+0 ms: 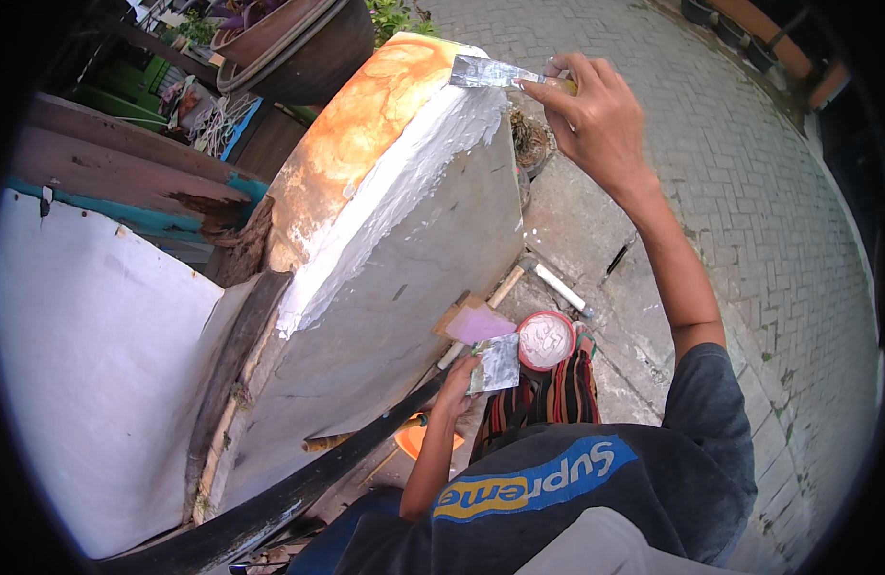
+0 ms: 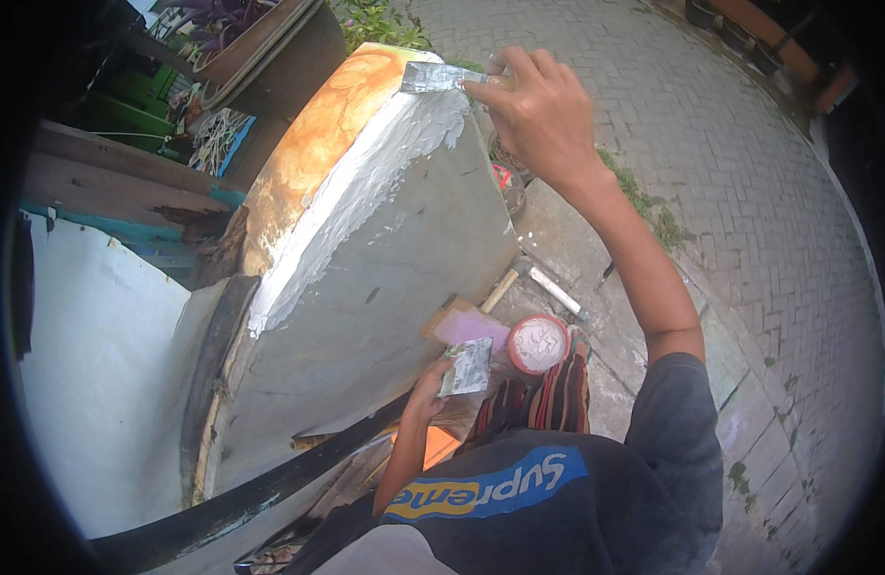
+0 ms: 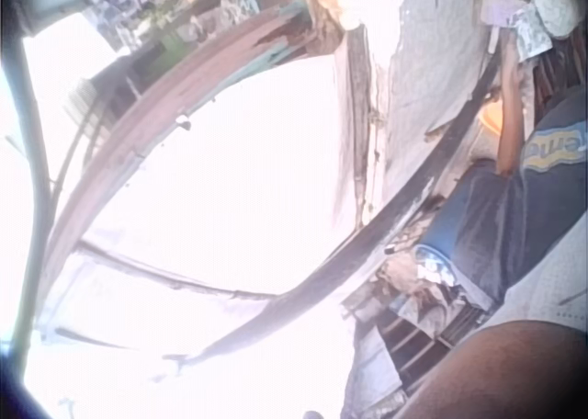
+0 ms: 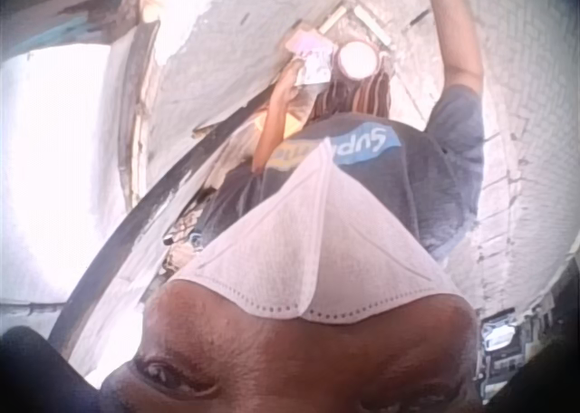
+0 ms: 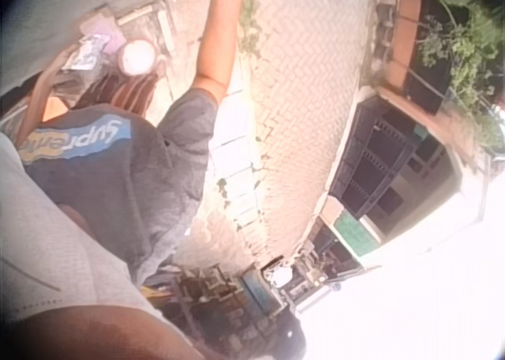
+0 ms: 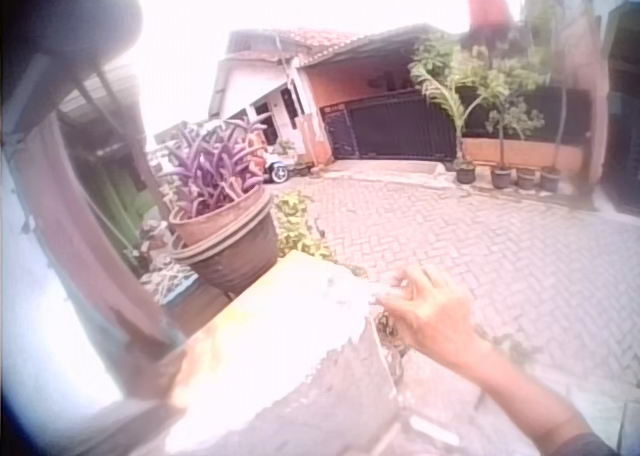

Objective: The person uses a putty knife to scoop white plaster from a container and applies it to the edge of a large curved object. They repeatedly smooth and spread the plaster along the edge, working methodically to cover the surface.

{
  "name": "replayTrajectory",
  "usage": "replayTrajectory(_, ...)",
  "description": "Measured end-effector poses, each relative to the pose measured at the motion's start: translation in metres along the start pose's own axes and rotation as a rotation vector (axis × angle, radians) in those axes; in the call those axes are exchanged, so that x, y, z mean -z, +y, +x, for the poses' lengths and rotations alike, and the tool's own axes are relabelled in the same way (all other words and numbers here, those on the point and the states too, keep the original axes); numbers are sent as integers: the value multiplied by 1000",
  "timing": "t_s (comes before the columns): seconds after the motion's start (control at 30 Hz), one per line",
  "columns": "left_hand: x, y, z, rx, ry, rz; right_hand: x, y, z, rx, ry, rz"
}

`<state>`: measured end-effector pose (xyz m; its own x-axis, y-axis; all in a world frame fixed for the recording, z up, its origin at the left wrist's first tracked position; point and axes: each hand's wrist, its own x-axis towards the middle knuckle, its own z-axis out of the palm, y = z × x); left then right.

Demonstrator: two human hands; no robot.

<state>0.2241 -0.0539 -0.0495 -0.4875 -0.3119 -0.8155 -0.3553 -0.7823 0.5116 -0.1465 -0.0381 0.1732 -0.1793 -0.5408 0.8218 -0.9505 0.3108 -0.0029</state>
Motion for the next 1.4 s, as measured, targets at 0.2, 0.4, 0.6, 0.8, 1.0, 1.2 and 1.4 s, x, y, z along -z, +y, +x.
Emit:
replayTrajectory(0.2,-1,0,1,16,23,8,-5,17,3,-35,63,-63)
replayTrajectory(0.4,-3,0,2,13,17,1,0,3,1,6,-6,-4)
replayTrajectory(0.6,0,0,3,11,5,6,-7,20,2,-27,50,-73)
replayTrajectory(0.8,-4,4,-1,26,8,-6,-1,9,2,-15,0,-2)
replayTrajectory(1.0,-9,8,-3,21,26,-16,-12,28,4,-11,107,-62)
replayTrajectory(1.2,-5,1,1,8,20,-13,-1,10,2,-9,-11,30)
replayTrajectory(1.4,-4,4,2,6,7,-1,-7,19,0,-13,39,-20)
